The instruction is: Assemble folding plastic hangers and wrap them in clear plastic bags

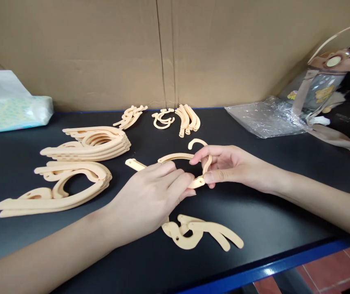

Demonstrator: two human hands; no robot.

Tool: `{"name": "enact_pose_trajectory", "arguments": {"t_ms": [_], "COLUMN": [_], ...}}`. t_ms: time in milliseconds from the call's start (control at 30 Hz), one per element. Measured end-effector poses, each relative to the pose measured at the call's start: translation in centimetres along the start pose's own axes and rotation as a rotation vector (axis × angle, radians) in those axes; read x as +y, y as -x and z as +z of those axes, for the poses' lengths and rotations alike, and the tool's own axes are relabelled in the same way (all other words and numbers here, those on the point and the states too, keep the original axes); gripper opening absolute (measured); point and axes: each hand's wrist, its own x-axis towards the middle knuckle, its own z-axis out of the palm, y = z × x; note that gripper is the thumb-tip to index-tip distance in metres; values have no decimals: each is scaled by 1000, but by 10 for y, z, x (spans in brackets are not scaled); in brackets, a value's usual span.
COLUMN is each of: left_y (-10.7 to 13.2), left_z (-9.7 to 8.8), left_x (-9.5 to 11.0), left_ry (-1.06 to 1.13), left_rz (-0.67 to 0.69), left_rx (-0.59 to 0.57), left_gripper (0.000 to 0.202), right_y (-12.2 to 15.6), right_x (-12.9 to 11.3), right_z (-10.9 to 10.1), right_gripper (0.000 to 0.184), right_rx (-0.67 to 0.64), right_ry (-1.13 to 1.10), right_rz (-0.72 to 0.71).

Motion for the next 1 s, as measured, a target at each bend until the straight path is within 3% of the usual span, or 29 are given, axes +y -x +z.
{"name": "enact_pose_trajectory", "arguments": {"t_ms": [200, 333, 667, 833, 1000], "left_y": [0, -1, -2, -3, 1], "left_z": [0, -1, 0, -2, -4], "left_x": [2, 3, 1, 1, 2], "left_ry": [-88, -91, -86, -75, -71], "left_rz": [9, 10, -14, -67, -145], "left_rx": [-13, -16, -26, -15, -13], "left_gripper": [26, 25, 25, 32, 26], "right_y": [-1, 1, 9, 9, 10], "right_x": [3, 3, -1, 1, 2], "right_z": [-2, -2, 5, 10, 9], "right_gripper": [38, 38, 35, 40, 50], "right_rx": [35, 40, 108, 52, 27], "right_ry": [41, 86, 508, 607, 630], "right_rz": [-2, -54, -231, -188, -187]}}
